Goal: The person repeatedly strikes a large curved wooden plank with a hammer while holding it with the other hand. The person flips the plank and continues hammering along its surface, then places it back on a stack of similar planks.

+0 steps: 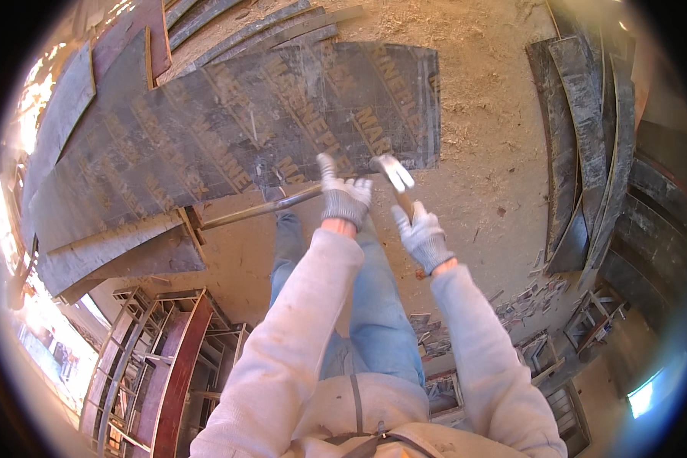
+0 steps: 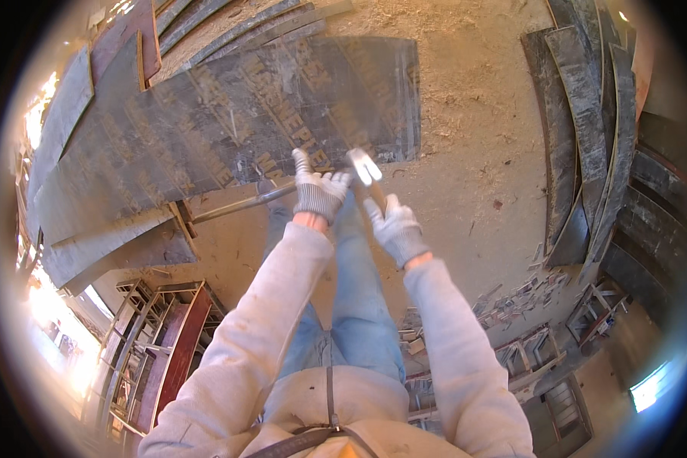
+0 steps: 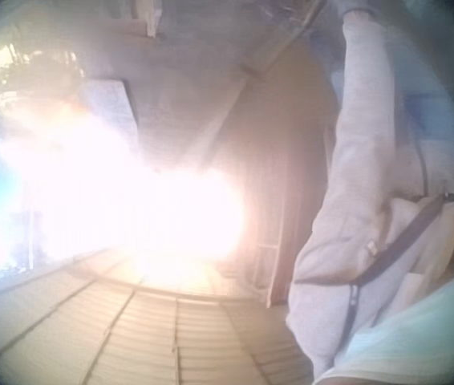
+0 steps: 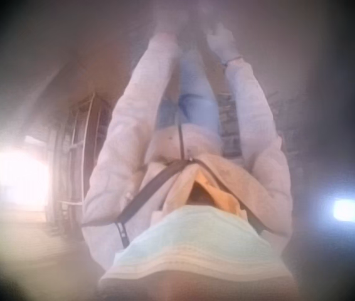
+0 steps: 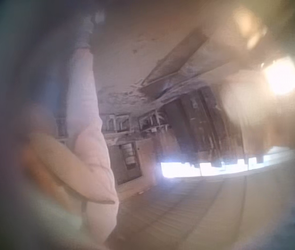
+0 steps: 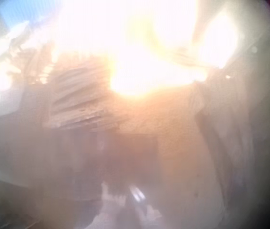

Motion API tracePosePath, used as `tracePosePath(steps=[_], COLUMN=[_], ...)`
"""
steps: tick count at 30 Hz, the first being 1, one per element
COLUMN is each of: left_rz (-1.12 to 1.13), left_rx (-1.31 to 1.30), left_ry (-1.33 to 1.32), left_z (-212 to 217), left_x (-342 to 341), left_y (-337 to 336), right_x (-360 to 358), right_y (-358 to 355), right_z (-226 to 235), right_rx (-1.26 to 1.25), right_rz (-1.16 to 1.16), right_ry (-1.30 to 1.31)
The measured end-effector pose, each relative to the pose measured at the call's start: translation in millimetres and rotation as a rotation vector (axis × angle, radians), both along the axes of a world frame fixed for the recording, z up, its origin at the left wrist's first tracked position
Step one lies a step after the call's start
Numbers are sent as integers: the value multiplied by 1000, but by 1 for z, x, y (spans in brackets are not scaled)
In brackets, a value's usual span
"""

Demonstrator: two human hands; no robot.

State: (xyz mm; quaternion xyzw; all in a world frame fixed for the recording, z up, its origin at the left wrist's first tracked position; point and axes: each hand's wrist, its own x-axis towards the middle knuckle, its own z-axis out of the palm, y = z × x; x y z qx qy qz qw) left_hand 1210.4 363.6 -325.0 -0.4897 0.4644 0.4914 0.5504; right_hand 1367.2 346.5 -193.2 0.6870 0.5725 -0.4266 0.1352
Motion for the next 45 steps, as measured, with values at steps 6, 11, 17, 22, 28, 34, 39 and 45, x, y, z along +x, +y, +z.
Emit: tracePosePath(steps=[6, 11, 17, 22, 28, 34, 39, 45], left_rz=[-91, 40, -103, -122, -122, -150, -417, -797], left_rx=[83, 126, 143, 176, 91, 197, 260, 60], left_ry=[30, -15, 82, 37, 42, 108, 87, 359], left_z=[1, -2, -5, 10, 21, -1, -5, 25], left_x=[-4, -9, -6, -6, 0, 0, 0, 0], left_y=[8, 1, 0, 6, 15, 14, -9, -35], right_x=[7, 17, -2, -4, 10, 27, 88, 163], right_y=[-19, -33, 12, 54, 37, 44, 44, 92], right_z=[18, -10, 12, 16, 2, -3, -4, -113], right_rx=[335, 61, 418, -188, 267, 169, 413, 111], right_rz=[-119, -53, -112, -121, 235, -17, -377, -844], right_ry=[294, 23, 295, 92, -24, 95, 241, 372])
